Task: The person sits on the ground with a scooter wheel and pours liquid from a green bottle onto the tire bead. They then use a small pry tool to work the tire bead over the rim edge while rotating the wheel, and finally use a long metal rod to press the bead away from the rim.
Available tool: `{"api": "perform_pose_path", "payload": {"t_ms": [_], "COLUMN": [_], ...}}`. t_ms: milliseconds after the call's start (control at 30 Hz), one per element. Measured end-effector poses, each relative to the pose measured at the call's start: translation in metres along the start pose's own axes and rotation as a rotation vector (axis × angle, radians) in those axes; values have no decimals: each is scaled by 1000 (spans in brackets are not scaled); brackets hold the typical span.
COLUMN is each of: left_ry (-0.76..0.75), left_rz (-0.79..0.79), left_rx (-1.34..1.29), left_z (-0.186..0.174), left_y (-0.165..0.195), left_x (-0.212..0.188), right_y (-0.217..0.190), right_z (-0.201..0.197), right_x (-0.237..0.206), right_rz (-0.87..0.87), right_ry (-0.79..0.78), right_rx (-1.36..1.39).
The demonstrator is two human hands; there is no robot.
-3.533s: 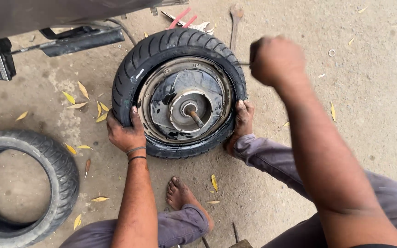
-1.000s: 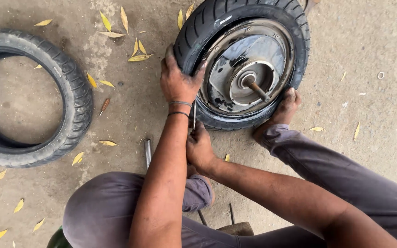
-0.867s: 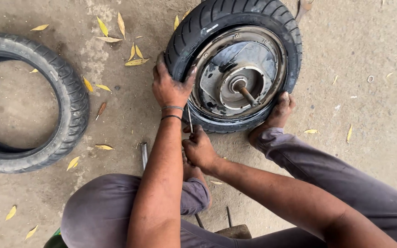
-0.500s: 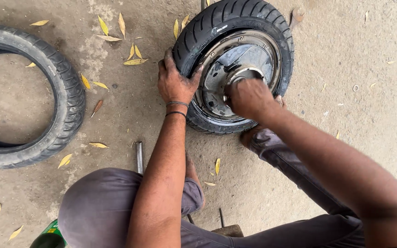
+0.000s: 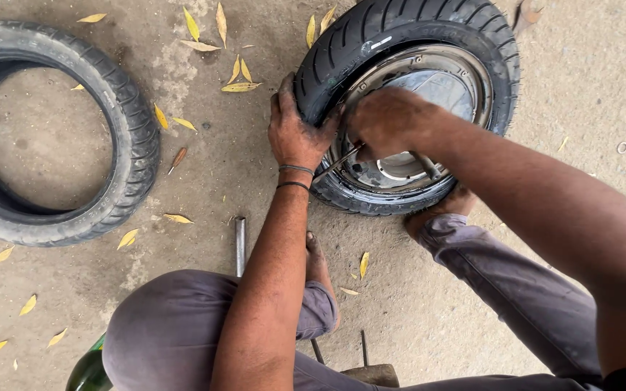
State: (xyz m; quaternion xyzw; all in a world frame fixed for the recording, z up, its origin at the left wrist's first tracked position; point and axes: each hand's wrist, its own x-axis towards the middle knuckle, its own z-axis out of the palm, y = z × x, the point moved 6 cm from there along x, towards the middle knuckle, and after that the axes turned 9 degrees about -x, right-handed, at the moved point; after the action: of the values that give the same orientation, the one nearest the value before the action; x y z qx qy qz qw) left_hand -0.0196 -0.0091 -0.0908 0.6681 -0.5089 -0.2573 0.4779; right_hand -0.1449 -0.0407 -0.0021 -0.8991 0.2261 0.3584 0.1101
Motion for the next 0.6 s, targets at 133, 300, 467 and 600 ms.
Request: {"api": "perform_pose_path", "payload": {"t_ms": [133, 300, 467, 600], "left_ry": [-26, -20, -10, -86], "left_rz": [-37, -46, -26, -121], "left_rx": [0, 3, 39, 165], "left_z": [0, -3, -13, -21], "left_y": [-3, 7, 27, 47], "left_x": [0, 3, -5, -29], "right_y": [19, -8, -95, -145], "right_z": [-3, 30, 81, 111], "right_x": [-35, -98, -136, -157], "right_rz": [144, 248, 343, 370], "right_ry": [-88, -235, -212, 4], "right_rx": [25, -84, 119, 154]}}
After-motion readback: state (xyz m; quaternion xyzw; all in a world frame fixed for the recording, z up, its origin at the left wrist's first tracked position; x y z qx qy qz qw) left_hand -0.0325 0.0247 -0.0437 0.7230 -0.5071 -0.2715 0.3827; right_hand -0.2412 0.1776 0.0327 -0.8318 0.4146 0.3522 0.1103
